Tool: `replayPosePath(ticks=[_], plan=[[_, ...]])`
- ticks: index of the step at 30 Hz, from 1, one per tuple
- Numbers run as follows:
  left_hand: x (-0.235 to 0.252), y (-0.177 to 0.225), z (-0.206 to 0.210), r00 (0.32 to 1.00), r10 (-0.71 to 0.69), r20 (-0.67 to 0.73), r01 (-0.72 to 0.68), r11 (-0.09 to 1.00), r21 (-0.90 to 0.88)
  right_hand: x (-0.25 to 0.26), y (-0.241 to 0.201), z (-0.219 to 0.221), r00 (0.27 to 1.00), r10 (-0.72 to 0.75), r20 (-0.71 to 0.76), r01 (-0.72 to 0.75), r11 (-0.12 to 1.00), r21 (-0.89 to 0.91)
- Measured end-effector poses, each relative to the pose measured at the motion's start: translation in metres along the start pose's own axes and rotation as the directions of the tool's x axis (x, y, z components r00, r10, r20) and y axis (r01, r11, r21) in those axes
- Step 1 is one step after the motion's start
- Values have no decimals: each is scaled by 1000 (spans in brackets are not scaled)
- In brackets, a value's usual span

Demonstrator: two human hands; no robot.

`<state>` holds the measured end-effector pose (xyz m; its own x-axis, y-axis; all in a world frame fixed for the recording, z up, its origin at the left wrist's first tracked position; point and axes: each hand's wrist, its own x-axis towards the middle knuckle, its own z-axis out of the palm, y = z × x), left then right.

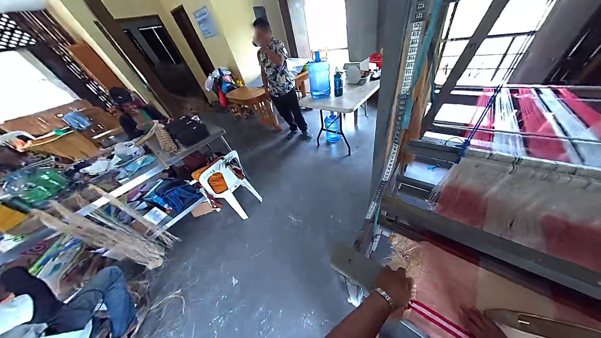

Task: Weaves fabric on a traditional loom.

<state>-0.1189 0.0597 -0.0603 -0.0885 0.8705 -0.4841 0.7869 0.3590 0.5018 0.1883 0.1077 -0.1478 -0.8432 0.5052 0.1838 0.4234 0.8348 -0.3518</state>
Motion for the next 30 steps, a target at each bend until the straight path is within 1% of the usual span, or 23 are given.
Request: replayPosePath(ticks=[1,4,6,7,8,10,12,13,14,15,16,17,18,19,20,21,22,24,26,27,28,29,30], plan=[[-6,-5,3,1000,21,-18,-21,999,25,-2,4,2,1000,-2,-9,2,1000,5],[-28,-32,19,982,106,-157,-97,993,68,-5,9,12,998,-4,-60,2,999,-34],[-48,-61,34,942,142,-305,-136,990,42,1,6,22,992,4,-127,-18,994,-111],[-58,-76,40,925,149,-348,-157,988,5,2,0,17,993,13,-121,-28,992,-125],[-69,-83,42,921,155,-358,-178,983,-33,0,-8,6,996,44,-78,-52,994,-96],[-85,-93,35,932,187,-311,-221,973,-74,-2,-16,-19,991,137,4,-137,991,-12],[-109,-102,30,945,212,-248,-225,974,-23,-2,-25,-9,973,231,9,-232,971,54],[-119,-99,30,955,220,-197,-223,975,7,1,-36,-1,955,295,-16,-292,952,94],[-127,-95,33,968,227,-105,-225,974,30,7,-55,5,937,343,-57,-332,932,147],[-130,-91,37,969,248,4,-248,968,38,16,-81,7,930,356,-90,-331,919,215],[-129,-81,42,954,283,96,-288,957,40,25,-109,3,938,331,-104,-293,916,272],[-126,-65,45,934,324,150,-335,940,56,32,-134,-3,952,284,-112,-240,923,302],[-123,-46,44,914,369,171,-387,918,84,36,-153,-7,962,252,-101,-207,922,328],[-119,-27,40,891,424,161,-443,889,115,36,-163,-10,962,263,-65,-220,899,378],[-114,-9,35,868,476,143,-493,860,134,33,-166,-15,947,322,15,-296,849,437],[-107,4,30,838,534,116,-546,821,168,25,-161,-20,921,381,86,-376,805,460],[-98,14,27,800,593,87,-598,778,193,13,-152,-25,903,417,106,-412,769,489],[-85,31,28,719,693,41,-687,702,187,-16,-141,-33,897,436,65,-387,709,590],[-75,47,42,660,750,38,-744,645,175,-48,-138,-43,888,461,6,-347,660,666],[-71,55,52,638,768,57,-763,619,188,-67,-138,-48,867,497,15,-381,645,662],[-66,64,65,617,783,78,-776,590,220,-90,-137,-54,831,553,58,-460,626,629],[-62,75,78,605,789,109,-786,570,241,-118,-135,-58,767,625,147,-583,582,567],[-59,87,92,595,790,146,-796,555,242,-153,-131,-55,672,703,234,-707,515,486]])
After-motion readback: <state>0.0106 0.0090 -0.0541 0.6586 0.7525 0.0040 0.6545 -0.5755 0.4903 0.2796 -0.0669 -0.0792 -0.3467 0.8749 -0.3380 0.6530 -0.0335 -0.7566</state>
